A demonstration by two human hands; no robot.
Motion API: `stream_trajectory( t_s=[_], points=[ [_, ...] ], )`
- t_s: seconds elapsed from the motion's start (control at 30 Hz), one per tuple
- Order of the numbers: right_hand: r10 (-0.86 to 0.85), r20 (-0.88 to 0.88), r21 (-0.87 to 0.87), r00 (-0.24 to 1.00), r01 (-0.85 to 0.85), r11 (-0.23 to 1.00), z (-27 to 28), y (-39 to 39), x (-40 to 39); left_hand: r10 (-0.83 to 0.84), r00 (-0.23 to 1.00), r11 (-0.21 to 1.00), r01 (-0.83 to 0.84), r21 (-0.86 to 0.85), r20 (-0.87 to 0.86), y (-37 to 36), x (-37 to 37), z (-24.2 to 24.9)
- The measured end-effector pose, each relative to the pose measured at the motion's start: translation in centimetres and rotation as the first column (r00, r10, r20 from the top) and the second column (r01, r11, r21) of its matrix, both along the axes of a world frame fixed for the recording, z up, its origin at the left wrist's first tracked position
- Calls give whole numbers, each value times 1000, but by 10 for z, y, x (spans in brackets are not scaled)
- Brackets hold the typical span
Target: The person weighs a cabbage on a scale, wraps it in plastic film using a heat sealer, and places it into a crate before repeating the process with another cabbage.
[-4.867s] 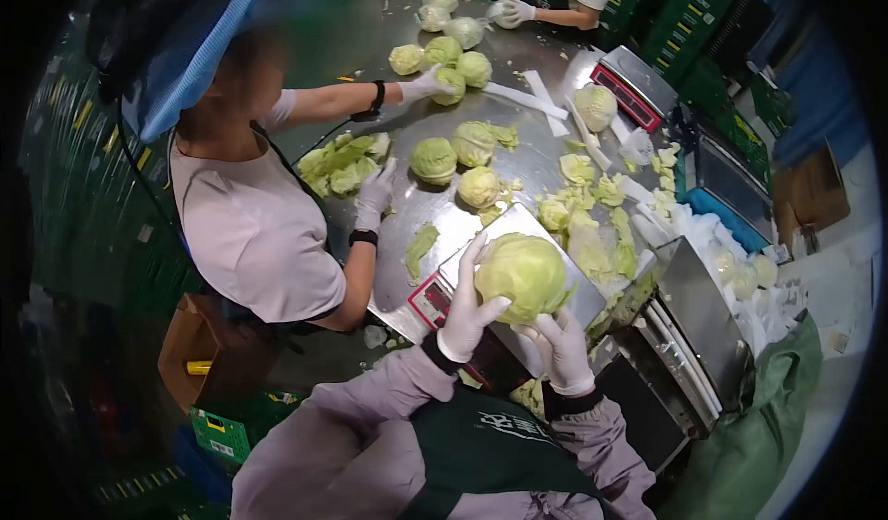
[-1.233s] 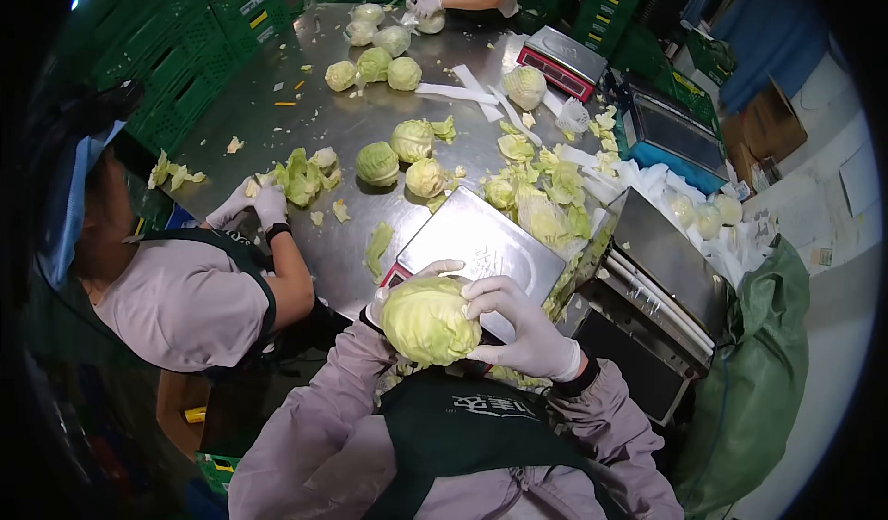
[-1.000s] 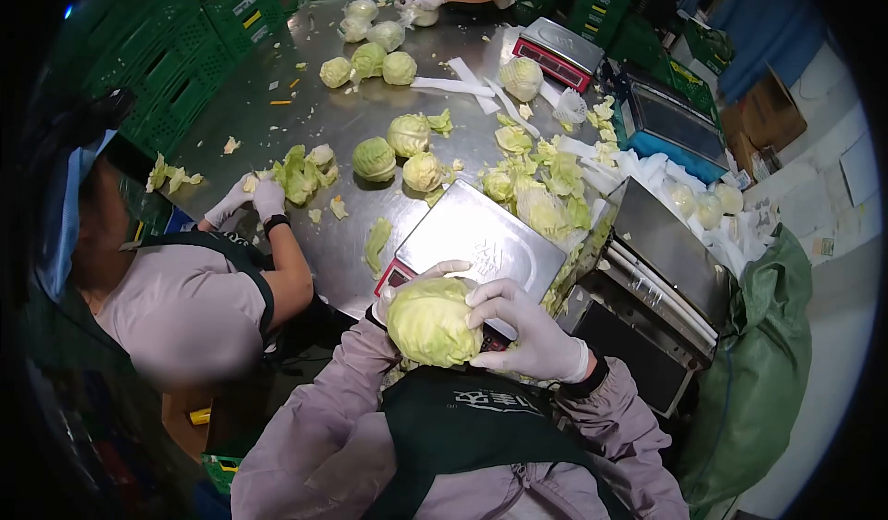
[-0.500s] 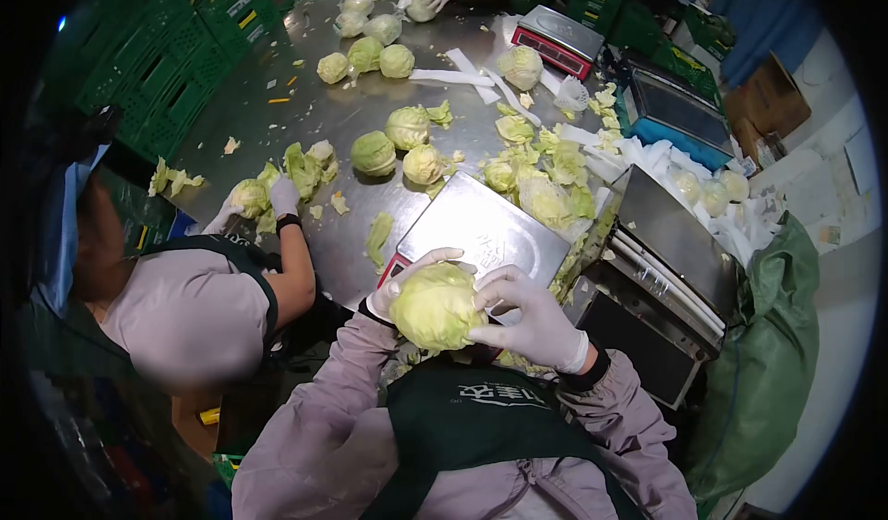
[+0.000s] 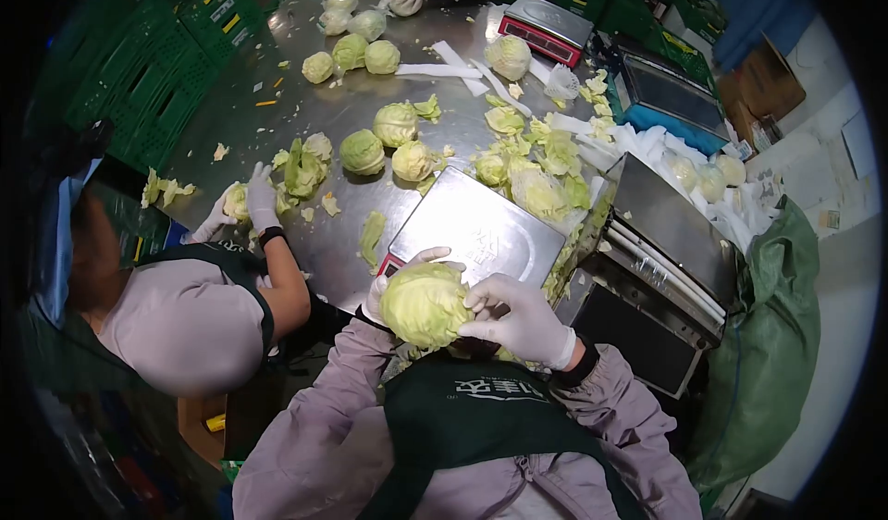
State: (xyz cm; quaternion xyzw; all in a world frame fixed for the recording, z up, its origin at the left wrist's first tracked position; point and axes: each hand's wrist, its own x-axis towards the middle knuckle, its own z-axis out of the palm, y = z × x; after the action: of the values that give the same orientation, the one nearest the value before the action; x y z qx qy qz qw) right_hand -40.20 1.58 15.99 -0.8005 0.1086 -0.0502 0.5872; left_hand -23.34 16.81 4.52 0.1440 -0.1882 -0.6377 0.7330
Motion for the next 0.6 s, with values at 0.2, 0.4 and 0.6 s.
stream_trajectory(
  t_s=[0.2,0.4,0.6],
  points=[
    [88,28,-81,996,-85,993,8,-4,7,-5,987,1000,7,11,-163,-2,-8,-19],
    [18,-39,-60,999,-20,998,7,-11,11,16,967,1000,-11,20,-253,3,-20,-40],
    [-215,29,-206,976,216,954,-1,-19,19,123,860,960,-230,162,495,2,-20,-36]
  ],
)
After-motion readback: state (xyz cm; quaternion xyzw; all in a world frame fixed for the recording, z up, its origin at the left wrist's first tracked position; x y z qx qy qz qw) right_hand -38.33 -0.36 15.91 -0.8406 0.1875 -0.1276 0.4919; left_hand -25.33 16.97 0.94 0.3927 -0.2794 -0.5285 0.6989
